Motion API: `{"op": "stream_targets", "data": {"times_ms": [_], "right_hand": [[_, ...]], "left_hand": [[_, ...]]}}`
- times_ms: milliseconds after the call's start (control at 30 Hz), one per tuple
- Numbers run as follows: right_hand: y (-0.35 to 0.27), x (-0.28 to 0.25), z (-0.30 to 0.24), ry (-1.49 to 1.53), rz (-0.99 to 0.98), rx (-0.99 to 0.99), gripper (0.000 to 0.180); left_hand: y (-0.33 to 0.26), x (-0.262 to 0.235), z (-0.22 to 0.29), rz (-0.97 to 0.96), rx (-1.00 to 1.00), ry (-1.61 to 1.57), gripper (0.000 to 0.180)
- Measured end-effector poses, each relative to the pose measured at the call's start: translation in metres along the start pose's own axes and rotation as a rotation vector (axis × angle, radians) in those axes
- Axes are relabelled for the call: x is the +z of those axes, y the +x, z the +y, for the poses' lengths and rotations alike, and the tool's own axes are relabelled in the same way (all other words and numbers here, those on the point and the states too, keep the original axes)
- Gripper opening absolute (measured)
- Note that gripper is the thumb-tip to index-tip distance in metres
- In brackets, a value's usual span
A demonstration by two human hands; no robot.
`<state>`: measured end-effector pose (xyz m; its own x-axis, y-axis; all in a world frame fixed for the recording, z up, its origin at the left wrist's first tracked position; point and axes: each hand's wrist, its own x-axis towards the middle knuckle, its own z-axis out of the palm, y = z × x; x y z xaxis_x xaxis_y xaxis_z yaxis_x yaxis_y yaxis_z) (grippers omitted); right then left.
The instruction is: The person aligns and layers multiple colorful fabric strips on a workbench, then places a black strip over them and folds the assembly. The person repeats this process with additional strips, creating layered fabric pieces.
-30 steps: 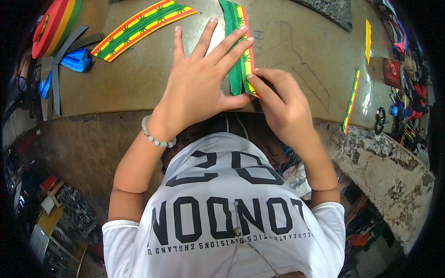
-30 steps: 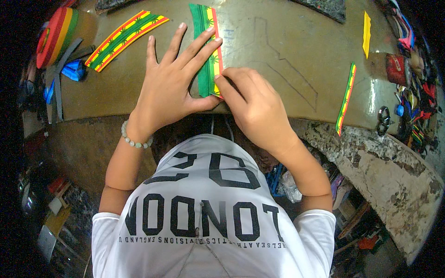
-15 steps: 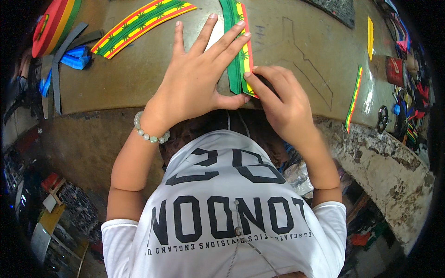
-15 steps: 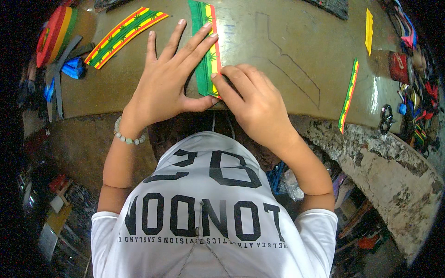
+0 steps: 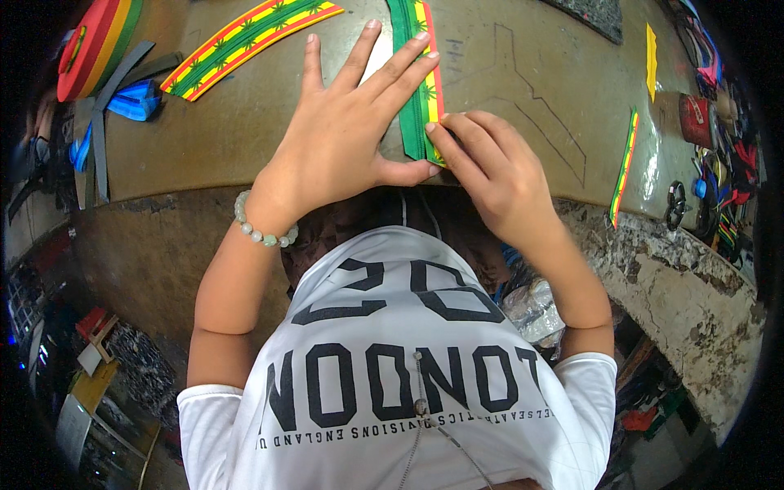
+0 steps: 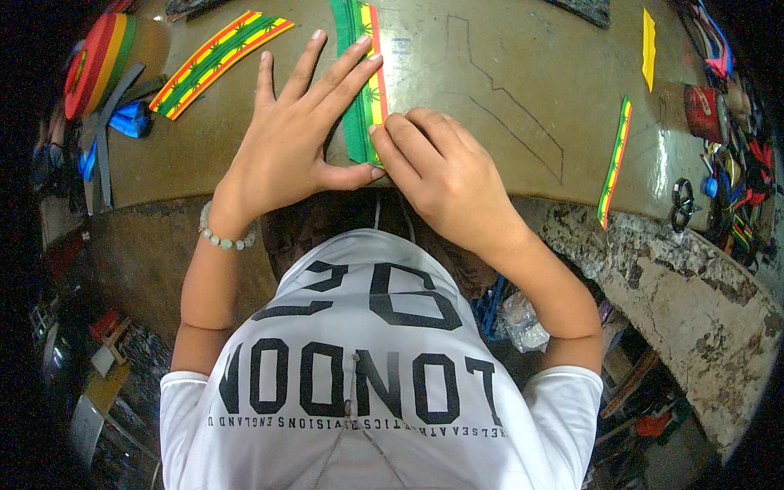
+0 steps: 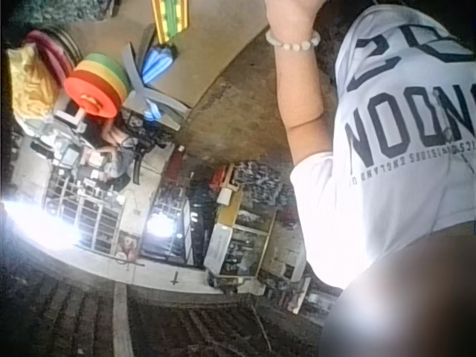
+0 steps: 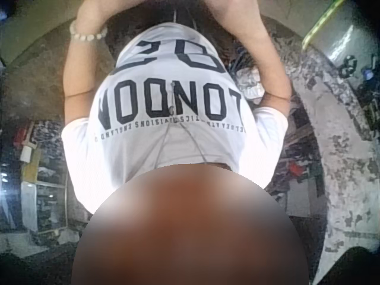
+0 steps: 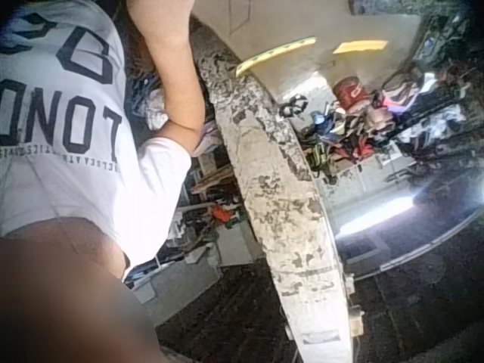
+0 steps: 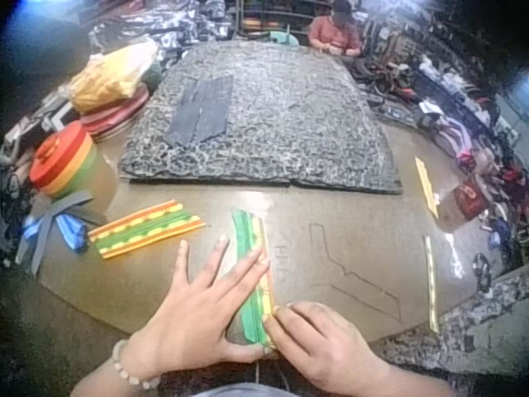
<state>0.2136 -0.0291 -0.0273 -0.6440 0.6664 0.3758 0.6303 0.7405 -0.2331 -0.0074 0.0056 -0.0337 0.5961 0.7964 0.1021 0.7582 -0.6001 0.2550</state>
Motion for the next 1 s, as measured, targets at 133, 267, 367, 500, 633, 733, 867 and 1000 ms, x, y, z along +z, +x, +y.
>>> {"op": "stream_targets", "data": {"times_ms": [133,267,367,500,633,733,867,1000], "right_hand": [[0.003,-0.002,-0.004,-0.036,-0.094,0.027,0.047],[0.005,-0.009,-0.004,-0.004,-0.164,0.066,0.048],[0.003,-0.014,0.003,0.077,-0.197,0.057,0.049],[-0.003,-0.011,0.004,0.153,-0.132,0.081,0.051],[-0.007,-0.01,0.001,0.054,-0.134,0.043,0.051],[-0.008,-0.012,-0.001,-0.031,-0.152,-0.015,0.051],[-0.005,-0.01,-0.006,-0.161,-0.166,-0.076,0.047],[-0.002,-0.01,-0.01,-0.093,-0.12,-0.013,0.037]], "left_hand": [[0.0,0.001,0.001,0.003,0.004,0.003,0.104],[-0.001,-0.003,-0.004,0.038,0.046,-0.117,0.097],[-0.004,-0.008,-0.013,0.029,0.078,-0.194,0.087],[-0.007,-0.007,-0.015,-0.034,0.072,-0.111,0.081],[-0.007,-0.005,-0.014,-0.028,0.064,-0.111,0.08],[-0.007,-0.005,-0.015,-0.03,0.062,-0.103,0.08],[-0.007,-0.004,-0.015,0.007,0.083,-0.096,0.077],[-0.007,-0.003,-0.014,0.025,0.088,-0.08,0.076]]}}
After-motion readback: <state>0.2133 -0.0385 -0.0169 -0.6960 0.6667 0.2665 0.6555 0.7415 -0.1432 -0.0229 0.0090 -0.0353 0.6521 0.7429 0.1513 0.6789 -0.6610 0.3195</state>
